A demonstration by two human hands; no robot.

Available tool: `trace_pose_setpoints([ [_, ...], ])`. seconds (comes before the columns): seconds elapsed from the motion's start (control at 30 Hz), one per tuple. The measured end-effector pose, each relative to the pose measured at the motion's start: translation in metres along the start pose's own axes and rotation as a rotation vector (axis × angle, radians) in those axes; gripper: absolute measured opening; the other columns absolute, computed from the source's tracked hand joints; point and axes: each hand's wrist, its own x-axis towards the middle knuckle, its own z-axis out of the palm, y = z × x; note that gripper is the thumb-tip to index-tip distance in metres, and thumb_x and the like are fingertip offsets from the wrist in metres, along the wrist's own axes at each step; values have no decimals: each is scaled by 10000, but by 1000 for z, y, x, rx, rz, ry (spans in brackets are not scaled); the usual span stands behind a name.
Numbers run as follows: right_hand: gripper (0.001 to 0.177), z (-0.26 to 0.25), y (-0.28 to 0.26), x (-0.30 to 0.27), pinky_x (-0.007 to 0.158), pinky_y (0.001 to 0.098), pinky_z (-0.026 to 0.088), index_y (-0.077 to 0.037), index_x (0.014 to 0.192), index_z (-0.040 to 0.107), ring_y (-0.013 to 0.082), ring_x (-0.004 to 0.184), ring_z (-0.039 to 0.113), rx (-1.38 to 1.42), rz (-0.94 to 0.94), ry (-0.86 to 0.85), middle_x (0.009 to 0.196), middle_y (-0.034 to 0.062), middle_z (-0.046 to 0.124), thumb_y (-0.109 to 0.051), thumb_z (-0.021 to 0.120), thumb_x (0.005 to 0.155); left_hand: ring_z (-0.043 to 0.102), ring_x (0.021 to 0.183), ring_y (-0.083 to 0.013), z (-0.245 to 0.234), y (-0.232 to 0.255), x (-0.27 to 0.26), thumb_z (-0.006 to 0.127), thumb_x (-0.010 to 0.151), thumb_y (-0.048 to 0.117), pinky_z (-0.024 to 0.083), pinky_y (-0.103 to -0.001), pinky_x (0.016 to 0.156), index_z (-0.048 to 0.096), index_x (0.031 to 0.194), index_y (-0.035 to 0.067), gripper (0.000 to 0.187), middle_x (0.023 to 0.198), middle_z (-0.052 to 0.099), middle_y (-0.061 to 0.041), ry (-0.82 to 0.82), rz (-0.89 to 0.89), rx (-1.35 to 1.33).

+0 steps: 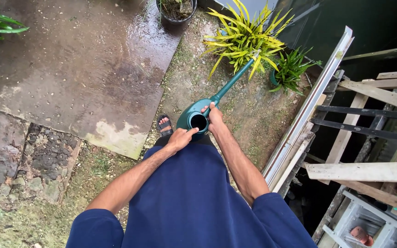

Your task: The person uses a green watering can to water several potted plants located on a patio or garden area next to a body of water.

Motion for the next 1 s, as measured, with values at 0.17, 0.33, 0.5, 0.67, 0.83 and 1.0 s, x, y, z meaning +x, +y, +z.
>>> trace_pose_setpoints([
  [0.17,382,21,4,-8,616,230,587,-122,918,719,133,711,755,-35,-3,-18,774,66,778,-411,499,1037,708,920,-317,-14,-6,-11,618,792,741,516,-386,873,665,597,105,667,740,713,-133,15,0,-17],
  [0.33,368,43,-8,-38,615,191,515,-129,916,723,113,721,751,-105,-32,-26,760,38,776,-396,500,1037,701,913,-351,-25,-16,-12,632,803,705,511,-412,876,665,597,78,660,753,704,-171,51,15,-67],
  [0.5,366,51,-12,-45,629,182,470,-138,937,724,109,771,753,-148,-44,-60,791,25,782,-402,493,1040,705,913,-341,-20,-39,10,629,800,712,512,-408,881,654,594,90,655,761,704,-159,77,19,-68],
  [0.67,378,42,-22,-33,629,186,471,-143,922,722,109,765,756,-140,-48,-65,777,24,781,-410,483,1044,703,957,-358,-12,-21,7,624,793,736,509,-416,894,671,610,79,683,812,712,-186,65,13,-80],
  [0.83,390,23,-43,-27,619,184,455,-154,907,711,109,746,751,-116,-47,-44,766,18,776,-431,473,1043,700,947,-342,7,-10,26,651,780,726,506,-404,899,668,641,106,635,828,691,-152,44,11,-99],
  [1.0,392,-5,-68,-29,640,197,506,-149,895,731,121,757,763,-109,-56,-3,778,39,784,-431,497,1034,694,1008,-362,23,20,30,655,754,756,503,-420,928,676,641,86,680,872,710,-172,17,28,-86],
])
